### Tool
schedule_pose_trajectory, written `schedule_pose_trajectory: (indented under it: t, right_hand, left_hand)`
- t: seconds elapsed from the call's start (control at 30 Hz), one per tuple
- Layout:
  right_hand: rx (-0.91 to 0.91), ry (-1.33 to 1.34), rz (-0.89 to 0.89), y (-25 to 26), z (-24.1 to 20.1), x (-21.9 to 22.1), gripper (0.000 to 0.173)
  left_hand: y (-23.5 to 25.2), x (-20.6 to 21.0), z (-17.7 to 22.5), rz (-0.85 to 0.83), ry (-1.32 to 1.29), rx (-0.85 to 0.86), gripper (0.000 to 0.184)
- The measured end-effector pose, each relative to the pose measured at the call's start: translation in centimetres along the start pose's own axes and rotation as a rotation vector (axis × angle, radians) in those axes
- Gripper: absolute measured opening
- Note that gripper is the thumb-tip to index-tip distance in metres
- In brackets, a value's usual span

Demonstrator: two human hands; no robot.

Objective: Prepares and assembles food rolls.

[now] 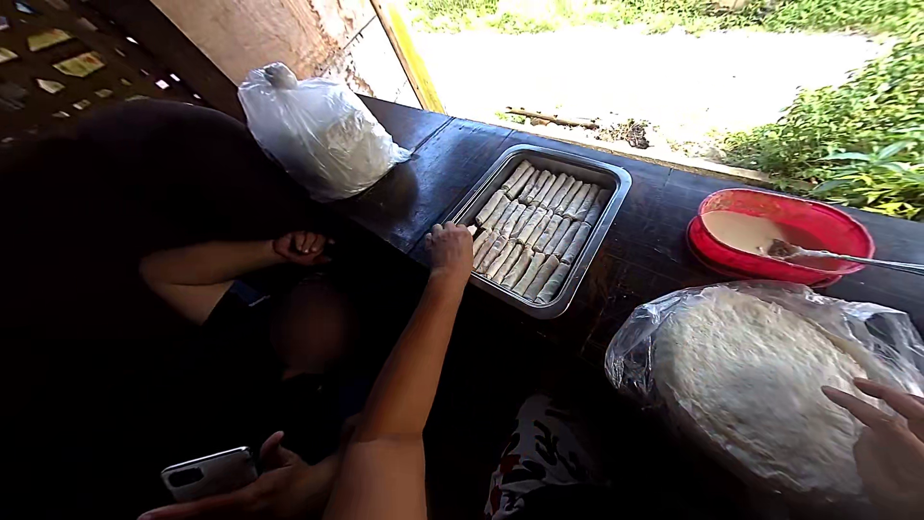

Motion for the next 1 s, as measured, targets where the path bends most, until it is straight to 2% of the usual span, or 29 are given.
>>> schedule_pose_trajectory:
  t: [0.2,0.4,0.53,0.6,0.7,0.77,0.83,0.9,1.0]
  right_hand:
    - [-0.021,0.015,-0.035,-0.4,-0.4,0.3,0.037]
    - [-0.001,0.003,0.069,-2.4,0.0,-0.9,0.037]
    - [-0.037,0.089,0.067,-3.9,-2.0,-0.7,0.03]
    - [-0.072,0.133,0.057,-4.7,-3.8,0.3,0.03]
    - [-0.116,0.118,0.084,-5.2,-6.1,1.5,0.033]
    - [-0.128,0.082,0.097,-5.1,-6.6,2.0,0.031]
    - [-0.125,0.061,0.1,-4.8,-6.7,2.1,0.027]
    - [-0.124,0.054,0.1,-4.6,-6.7,2.0,0.027]
    - [-0.095,0.066,0.109,-4.2,-6.5,1.8,0.026]
  left_hand:
    - [1.6,1.3,0.0,0.045,-0.051,0.077,0.025]
    - [0.5,2.3,-0.4,0.03,-0.075,0.139,0.029]
    - [-0.7,0.5,0.7,0.109,-0.145,0.153,0.036]
    - [-3.4,-1.7,3.8,0.207,-0.239,0.329,0.036]
    - [-10.6,-2.7,10.5,0.229,-0.387,0.781,0.033]
    - [-15.7,-0.6,14.5,0.175,-0.497,1.133,0.028]
    - [-19.8,2.6,17.4,0.063,-0.544,1.395,0.024]
    - [-22.5,5.2,19.2,-0.037,-0.566,1.535,0.023]
    - [-23.9,6.5,20.6,-0.006,-0.562,1.6,0.025]
Point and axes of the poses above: each hand's wrist, its own y-axis towards the middle knuckle, its own x-axis out of the palm, z = x × y, the point moved 9 cm from there along y, towards the middle knuckle, and after that the axes turned 6 degrees about -y, right-handed, at the moved point
